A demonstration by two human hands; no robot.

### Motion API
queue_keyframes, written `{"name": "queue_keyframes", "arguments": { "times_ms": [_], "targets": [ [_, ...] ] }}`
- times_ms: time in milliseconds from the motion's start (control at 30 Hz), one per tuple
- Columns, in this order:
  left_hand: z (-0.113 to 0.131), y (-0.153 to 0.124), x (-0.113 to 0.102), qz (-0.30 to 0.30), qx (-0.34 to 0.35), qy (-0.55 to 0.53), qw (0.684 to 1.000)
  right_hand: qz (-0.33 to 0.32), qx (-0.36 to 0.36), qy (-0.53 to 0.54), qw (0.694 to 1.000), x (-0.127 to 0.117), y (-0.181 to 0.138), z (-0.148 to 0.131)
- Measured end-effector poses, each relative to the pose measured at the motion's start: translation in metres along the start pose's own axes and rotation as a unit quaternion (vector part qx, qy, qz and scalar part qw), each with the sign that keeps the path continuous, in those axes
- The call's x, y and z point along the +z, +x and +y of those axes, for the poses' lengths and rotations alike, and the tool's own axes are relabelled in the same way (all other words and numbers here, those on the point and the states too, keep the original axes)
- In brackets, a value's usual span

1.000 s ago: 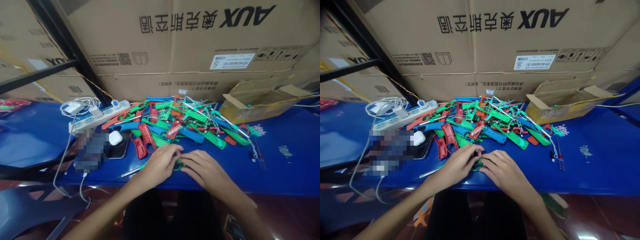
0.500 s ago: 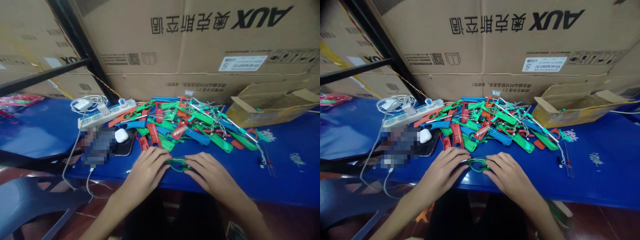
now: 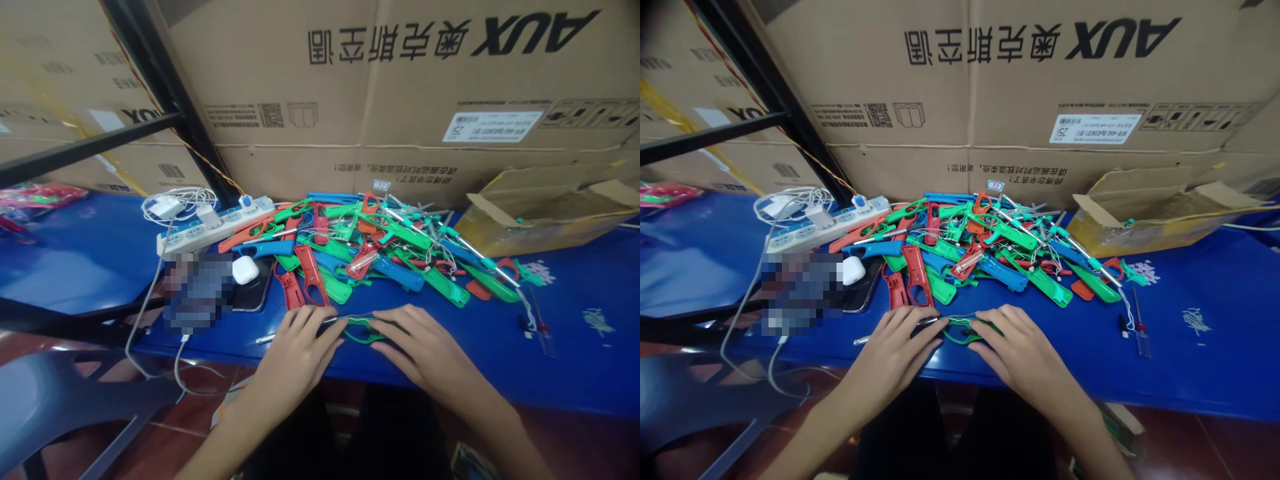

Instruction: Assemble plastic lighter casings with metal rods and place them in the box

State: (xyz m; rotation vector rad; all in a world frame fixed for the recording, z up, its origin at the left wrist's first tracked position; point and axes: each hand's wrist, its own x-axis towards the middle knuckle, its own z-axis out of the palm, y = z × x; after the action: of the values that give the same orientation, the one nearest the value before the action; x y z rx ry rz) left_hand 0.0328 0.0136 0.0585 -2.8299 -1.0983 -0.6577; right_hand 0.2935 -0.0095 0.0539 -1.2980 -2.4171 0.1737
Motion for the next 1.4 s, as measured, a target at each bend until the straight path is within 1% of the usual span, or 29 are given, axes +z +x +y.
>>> {"name": "queue_keyframes", "arguments": {
  "times_ms": [233,400,567,733,867,967,1133,1233,1400],
  "targets": [
    [0.008,0.002,0.001,-0.012,0.003,0.018,1.000,0.024,-0.010,0.011,1.000,0.001,0.000,0.001],
    [0.006,0.002,0.004,-0.006,0.014,0.027,1.000,0.040,-0.022,0.019,0.999,0.001,-0.001,0.004],
    [0.005,0.006,0.000,-0.037,0.021,0.042,0.998,0.048,-0.025,0.027,0.998,-0.001,0.001,0.004],
    [0.004,0.013,0.001,-0.054,0.030,0.024,0.998,0.053,-0.026,0.029,0.998,0.000,0.002,0.005],
    [0.003,0.015,0.003,-0.043,0.021,-0.022,0.999,0.057,-0.025,0.028,0.998,0.001,0.001,0.004],
    [0.004,0.014,0.002,-0.047,0.006,-0.051,0.998,0.052,-0.019,0.022,0.998,0.001,0.001,0.003],
    [0.010,0.015,0.001,-0.043,-0.024,-0.086,0.995,0.048,-0.023,-0.023,0.998,0.002,0.002,0.003],
    [0.012,0.015,0.003,-0.024,-0.035,-0.102,0.994,0.044,-0.020,-0.037,0.998,0.004,0.001,0.004],
    [0.011,0.012,0.007,0.005,-0.036,-0.095,0.995,0.048,-0.018,-0.027,0.998,0.005,-0.002,0.002]
  ]
}}
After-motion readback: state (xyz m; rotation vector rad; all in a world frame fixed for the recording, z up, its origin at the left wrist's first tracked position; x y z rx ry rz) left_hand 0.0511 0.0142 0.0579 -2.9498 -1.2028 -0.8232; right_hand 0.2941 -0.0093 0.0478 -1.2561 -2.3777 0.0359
